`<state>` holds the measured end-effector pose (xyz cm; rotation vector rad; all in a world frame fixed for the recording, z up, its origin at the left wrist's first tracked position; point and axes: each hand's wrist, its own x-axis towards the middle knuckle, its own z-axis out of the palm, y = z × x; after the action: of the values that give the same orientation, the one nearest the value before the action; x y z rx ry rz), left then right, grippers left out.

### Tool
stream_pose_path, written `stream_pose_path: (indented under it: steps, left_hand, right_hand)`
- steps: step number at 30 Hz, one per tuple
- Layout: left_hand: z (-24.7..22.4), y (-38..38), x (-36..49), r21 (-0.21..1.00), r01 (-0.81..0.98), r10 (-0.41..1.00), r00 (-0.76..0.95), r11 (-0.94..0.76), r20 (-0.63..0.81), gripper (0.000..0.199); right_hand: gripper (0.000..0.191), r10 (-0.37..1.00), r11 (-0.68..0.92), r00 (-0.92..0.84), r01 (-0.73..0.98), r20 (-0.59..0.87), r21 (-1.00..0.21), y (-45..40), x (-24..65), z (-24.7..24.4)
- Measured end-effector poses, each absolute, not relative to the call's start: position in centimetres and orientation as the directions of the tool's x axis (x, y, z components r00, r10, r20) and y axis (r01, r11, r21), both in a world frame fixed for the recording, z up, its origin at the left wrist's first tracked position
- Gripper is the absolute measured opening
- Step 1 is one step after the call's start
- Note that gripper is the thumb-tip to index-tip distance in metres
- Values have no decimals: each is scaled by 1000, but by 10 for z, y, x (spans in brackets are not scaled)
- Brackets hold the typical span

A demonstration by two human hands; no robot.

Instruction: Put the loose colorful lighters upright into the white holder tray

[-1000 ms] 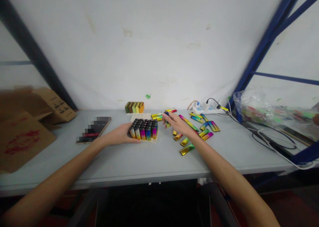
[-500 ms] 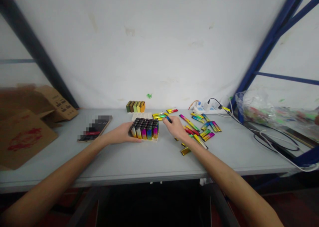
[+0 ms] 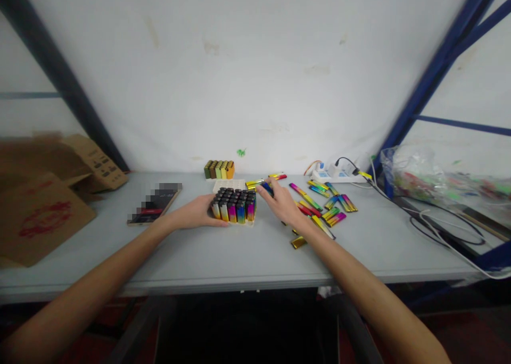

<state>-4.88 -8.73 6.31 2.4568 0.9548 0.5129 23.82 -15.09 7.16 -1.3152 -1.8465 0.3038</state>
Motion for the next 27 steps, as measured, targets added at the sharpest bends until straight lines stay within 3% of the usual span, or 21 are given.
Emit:
stream_pose_path:
  steps: [2, 6, 8, 19, 27]
  left_hand:
    - [62, -87, -49, 514, 546, 704, 688, -662, 176, 87]
    - [60, -86, -50, 489, 579, 719, 678, -652, 155, 87]
    - [60, -85, -50, 497, 585, 727, 670, -641, 149, 86]
    - [60, -87, -50, 503, 569, 717, 678, -651, 162, 87]
    - [63, -89, -49, 505, 561, 710, 685, -656, 161, 85]
  right_hand:
    - [33, 853, 442, -137, 700, 503, -560, -152, 242, 76]
    - [39, 745, 557, -286, 763, 603, -327, -153, 249, 83]
    - [43, 744, 570, -342, 773, 574, -278, -154, 251, 86]
    - [33, 792, 610, -505, 673, 342, -418, -166, 242, 85]
    - [28, 798, 602, -540, 679, 269, -420, -162, 238, 81]
